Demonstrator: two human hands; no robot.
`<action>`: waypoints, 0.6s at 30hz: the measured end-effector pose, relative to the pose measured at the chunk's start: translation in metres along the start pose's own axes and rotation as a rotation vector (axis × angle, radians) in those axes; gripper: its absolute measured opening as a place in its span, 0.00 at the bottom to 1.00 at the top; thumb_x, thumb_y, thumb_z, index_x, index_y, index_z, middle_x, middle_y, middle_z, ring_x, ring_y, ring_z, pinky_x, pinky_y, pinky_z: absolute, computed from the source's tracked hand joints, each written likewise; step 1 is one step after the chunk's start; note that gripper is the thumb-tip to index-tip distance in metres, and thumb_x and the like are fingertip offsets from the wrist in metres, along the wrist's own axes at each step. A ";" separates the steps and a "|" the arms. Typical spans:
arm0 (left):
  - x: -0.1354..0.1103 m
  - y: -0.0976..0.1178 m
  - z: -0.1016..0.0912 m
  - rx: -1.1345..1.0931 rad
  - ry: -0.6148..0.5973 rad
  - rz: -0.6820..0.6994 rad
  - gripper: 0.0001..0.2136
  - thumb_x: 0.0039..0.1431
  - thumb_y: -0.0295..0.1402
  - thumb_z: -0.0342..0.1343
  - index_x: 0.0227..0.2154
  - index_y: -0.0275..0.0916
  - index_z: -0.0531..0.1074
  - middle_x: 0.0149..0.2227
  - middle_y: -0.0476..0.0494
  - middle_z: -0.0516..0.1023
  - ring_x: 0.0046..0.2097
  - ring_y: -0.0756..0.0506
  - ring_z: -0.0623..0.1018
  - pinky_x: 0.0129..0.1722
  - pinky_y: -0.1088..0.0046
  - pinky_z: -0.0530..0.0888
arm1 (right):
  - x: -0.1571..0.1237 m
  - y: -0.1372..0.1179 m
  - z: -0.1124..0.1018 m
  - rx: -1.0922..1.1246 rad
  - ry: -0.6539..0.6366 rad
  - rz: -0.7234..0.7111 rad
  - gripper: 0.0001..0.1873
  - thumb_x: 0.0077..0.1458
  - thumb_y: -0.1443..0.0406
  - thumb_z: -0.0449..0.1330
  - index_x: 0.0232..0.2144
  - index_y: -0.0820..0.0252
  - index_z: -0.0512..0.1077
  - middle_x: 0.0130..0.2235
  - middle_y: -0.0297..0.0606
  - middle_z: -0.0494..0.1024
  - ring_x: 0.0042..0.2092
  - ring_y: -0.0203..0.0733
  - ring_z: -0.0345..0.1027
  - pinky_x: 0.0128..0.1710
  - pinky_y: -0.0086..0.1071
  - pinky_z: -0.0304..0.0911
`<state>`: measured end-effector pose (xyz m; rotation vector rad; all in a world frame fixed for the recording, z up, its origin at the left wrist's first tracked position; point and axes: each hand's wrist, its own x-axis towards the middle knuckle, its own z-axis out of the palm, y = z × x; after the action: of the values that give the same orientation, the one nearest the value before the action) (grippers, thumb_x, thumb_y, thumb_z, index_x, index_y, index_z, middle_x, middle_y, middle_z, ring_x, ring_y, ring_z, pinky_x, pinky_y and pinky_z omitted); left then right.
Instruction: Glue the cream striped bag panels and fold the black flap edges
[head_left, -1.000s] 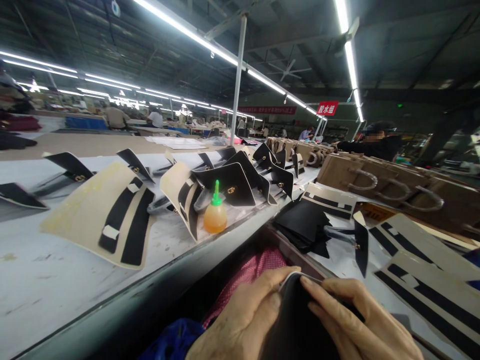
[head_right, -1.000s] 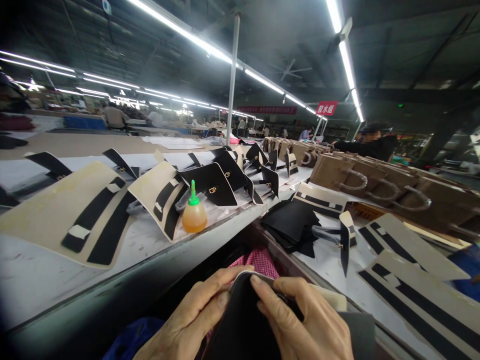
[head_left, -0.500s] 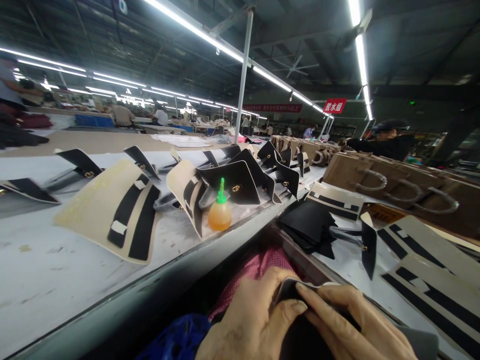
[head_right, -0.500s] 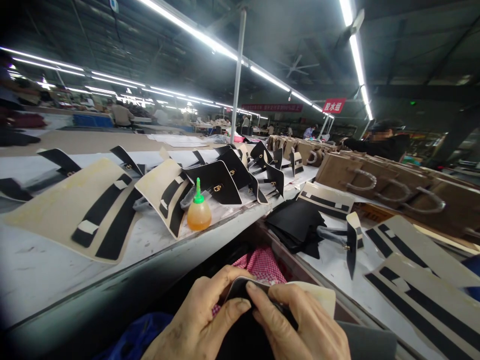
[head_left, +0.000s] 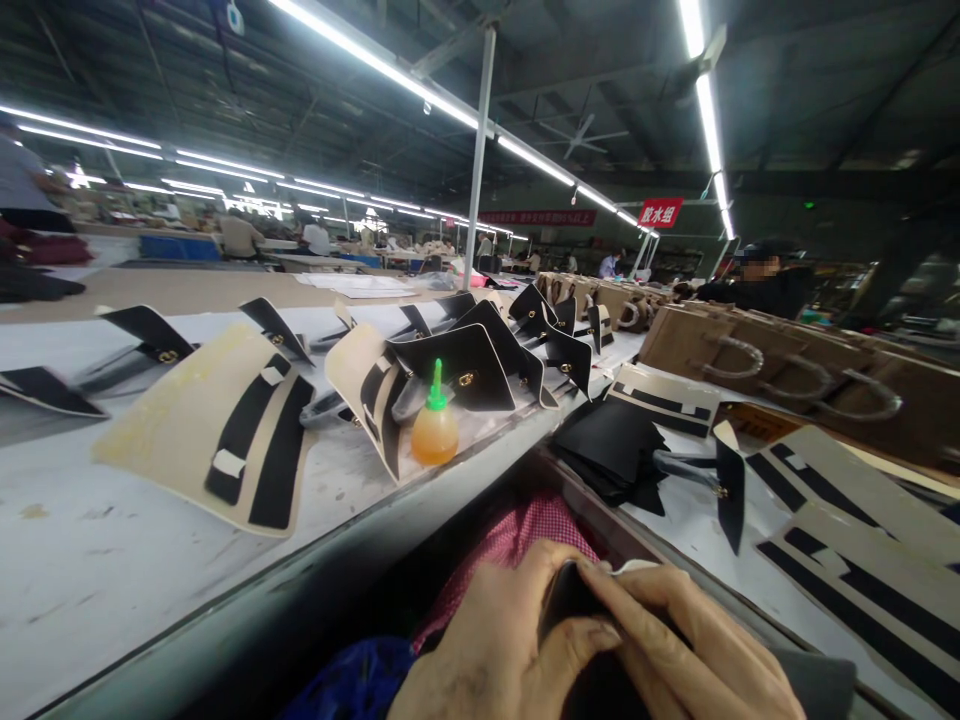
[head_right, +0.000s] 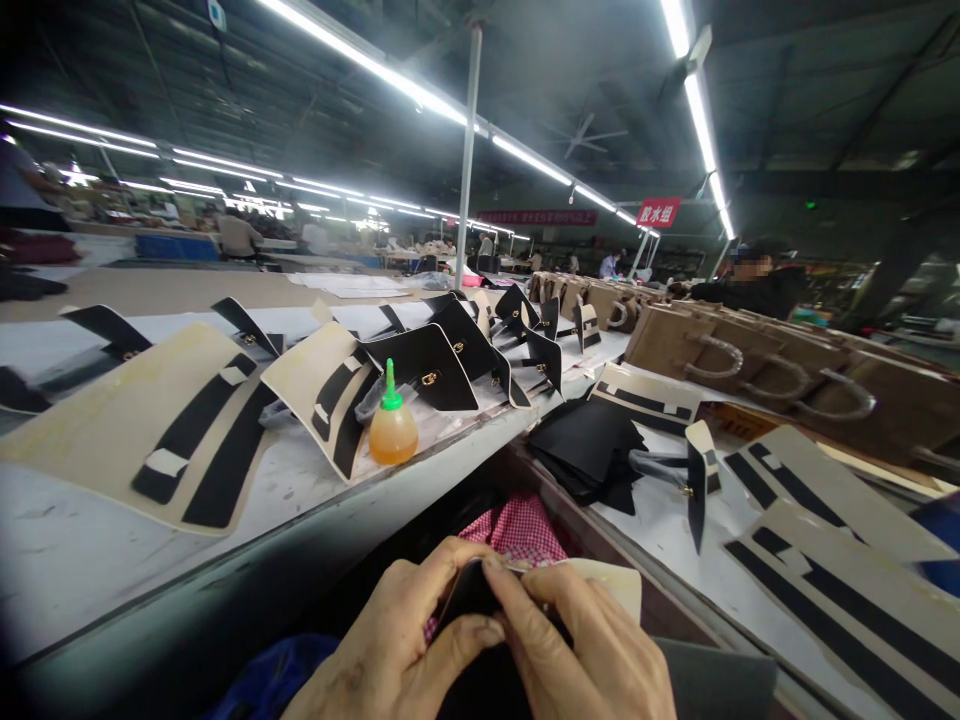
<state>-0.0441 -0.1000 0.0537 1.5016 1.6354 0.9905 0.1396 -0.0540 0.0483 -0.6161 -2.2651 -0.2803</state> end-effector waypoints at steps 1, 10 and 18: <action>0.002 -0.004 0.002 0.036 0.020 0.079 0.13 0.64 0.47 0.52 0.47 0.56 0.77 0.36 0.46 0.79 0.40 0.40 0.80 0.46 0.65 0.77 | 0.001 -0.001 0.001 -0.004 0.006 0.000 0.22 0.65 0.72 0.54 0.60 0.58 0.68 0.39 0.40 0.77 0.40 0.37 0.75 0.38 0.25 0.71; 0.011 -0.026 -0.008 0.031 0.236 0.407 0.12 0.70 0.40 0.48 0.45 0.50 0.77 0.41 0.50 0.83 0.39 0.47 0.81 0.45 0.77 0.77 | 0.000 -0.004 -0.005 -0.107 0.179 0.283 0.08 0.67 0.60 0.56 0.45 0.54 0.71 0.37 0.34 0.80 0.37 0.36 0.76 0.40 0.26 0.69; 0.008 -0.028 -0.015 0.023 0.305 0.447 0.15 0.70 0.43 0.48 0.46 0.49 0.79 0.44 0.50 0.85 0.34 0.47 0.79 0.45 0.73 0.77 | -0.004 -0.002 -0.002 0.012 0.271 0.348 0.05 0.62 0.67 0.63 0.40 0.52 0.71 0.37 0.31 0.79 0.39 0.35 0.75 0.42 0.27 0.67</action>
<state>-0.0712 -0.0938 0.0361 1.8502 1.5426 1.5087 0.1420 -0.0581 0.0472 -0.8945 -1.8618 -0.1654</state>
